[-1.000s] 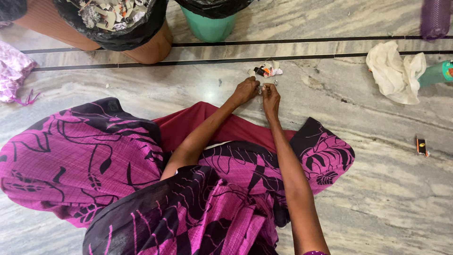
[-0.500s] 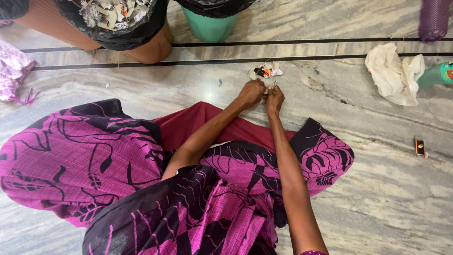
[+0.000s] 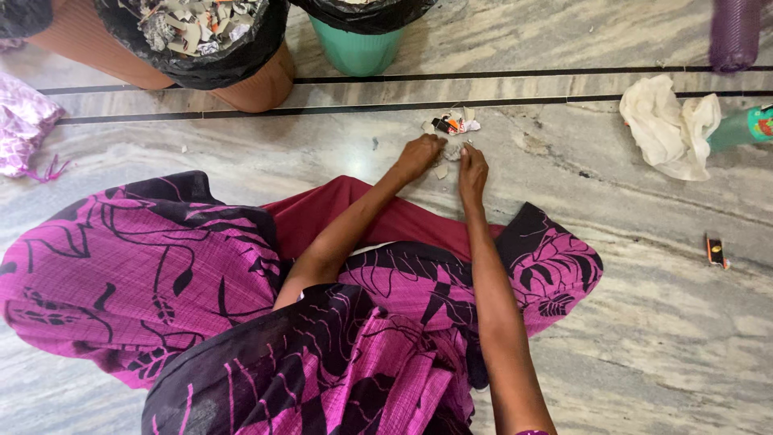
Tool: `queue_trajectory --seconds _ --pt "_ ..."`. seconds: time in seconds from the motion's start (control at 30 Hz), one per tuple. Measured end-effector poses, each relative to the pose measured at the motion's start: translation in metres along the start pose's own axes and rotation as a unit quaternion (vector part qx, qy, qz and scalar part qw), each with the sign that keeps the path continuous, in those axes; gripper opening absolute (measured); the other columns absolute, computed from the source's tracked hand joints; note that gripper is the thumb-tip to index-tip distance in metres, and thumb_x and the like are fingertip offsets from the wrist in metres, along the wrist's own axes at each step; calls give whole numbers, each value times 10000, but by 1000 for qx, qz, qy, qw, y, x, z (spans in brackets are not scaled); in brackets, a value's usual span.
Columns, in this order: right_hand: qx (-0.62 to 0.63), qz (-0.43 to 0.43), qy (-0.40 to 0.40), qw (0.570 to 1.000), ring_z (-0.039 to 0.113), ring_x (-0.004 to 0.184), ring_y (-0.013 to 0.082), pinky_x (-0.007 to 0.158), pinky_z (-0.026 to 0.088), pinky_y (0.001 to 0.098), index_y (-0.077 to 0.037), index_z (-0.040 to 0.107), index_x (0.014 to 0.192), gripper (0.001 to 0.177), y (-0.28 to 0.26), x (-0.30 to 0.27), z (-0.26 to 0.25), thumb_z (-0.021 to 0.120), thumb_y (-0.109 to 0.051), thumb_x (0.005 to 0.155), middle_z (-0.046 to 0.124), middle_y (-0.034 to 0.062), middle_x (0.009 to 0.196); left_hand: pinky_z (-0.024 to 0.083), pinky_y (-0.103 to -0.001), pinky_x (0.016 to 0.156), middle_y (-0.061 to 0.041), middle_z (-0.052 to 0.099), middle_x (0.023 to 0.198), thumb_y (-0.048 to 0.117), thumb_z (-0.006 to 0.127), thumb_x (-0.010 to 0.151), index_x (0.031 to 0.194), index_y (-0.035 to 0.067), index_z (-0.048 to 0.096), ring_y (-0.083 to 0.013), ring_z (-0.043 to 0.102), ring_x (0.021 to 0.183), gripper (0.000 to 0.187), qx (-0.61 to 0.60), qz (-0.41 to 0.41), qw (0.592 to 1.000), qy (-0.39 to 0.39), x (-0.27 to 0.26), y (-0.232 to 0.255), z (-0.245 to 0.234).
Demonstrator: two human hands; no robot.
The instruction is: The person sits on the floor and sorts small pieces of paper and packaging waste by hand. They pick up items from a pile on the floor and place them into two nearby bins.
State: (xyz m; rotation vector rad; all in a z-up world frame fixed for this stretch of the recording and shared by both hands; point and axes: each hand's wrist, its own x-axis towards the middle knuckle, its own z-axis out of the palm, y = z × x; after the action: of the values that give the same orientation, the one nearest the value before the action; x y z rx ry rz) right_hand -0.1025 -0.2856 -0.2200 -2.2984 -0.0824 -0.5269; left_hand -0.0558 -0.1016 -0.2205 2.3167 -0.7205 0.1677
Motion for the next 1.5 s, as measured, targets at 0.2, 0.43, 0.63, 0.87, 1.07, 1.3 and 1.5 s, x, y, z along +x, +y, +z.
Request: queue_trajectory --seconds 0.2,0.43,0.63,0.87,1.07,1.3,1.5 --pt "-49 57 -61 995 598 1053 348 941 499 449 -31 654 1366 365 -17 5 -4 618 -126 1015 620 193 1121 558 -474 783 -197 707 998 120 663 920 960 20 676 -375 685 913 108 -45 -107 993 8 2 -15 -22" --pt "-165 -180 -53 968 557 1148 340 974 497 460 -37 650 1304 389 -26 2 2 681 -50 916 606 183 1249 560 -465 799 -188 700 929 224 716 890 925 36 676 -355 703 891 195 -37 -124 985 -114 4 -9 -27" --pt "-71 -68 -62 993 632 987 325 854 535 420 -31 721 1144 218 -10 -4 9 640 -35 941 640 155 1029 550 -472 745 -198 689 975 144 699 878 954 12 684 -384 683 883 153 -24 -19 999 -24 -9 -4 -9" --pt "-1 31 -10 999 660 853 313 767 524 428 34 668 1007 139 -9 2 -3 649 -104 1006 673 193 978 561 -432 812 -160 753 953 86 699 850 927 53 744 -327 724 908 95 -119 -110 983 -84 10 -38 -17" --pt "43 72 -59 995 667 875 320 806 522 436 30 663 1052 149 -21 2 -3 577 -91 1053 677 193 1000 564 -420 831 -174 761 991 115 710 848 1011 55 767 -324 725 922 183 -137 -160 971 -113 13 -44 -22" --pt "15 -72 -21 997 644 998 357 848 525 449 2 703 1184 318 -39 2 -8 566 106 917 623 191 1078 564 -441 816 -213 734 976 117 762 749 1048 28 718 -359 714 904 315 -130 -116 980 -99 10 -42 -18" --pt "31 -20 -60 997 657 911 311 787 531 407 10 705 1166 238 -49 1 -3 671 45 933 631 175 1027 555 -464 791 -201 747 919 112 762 826 974 43 751 -361 721 876 164 -139 -94 983 -80 7 -29 -7"
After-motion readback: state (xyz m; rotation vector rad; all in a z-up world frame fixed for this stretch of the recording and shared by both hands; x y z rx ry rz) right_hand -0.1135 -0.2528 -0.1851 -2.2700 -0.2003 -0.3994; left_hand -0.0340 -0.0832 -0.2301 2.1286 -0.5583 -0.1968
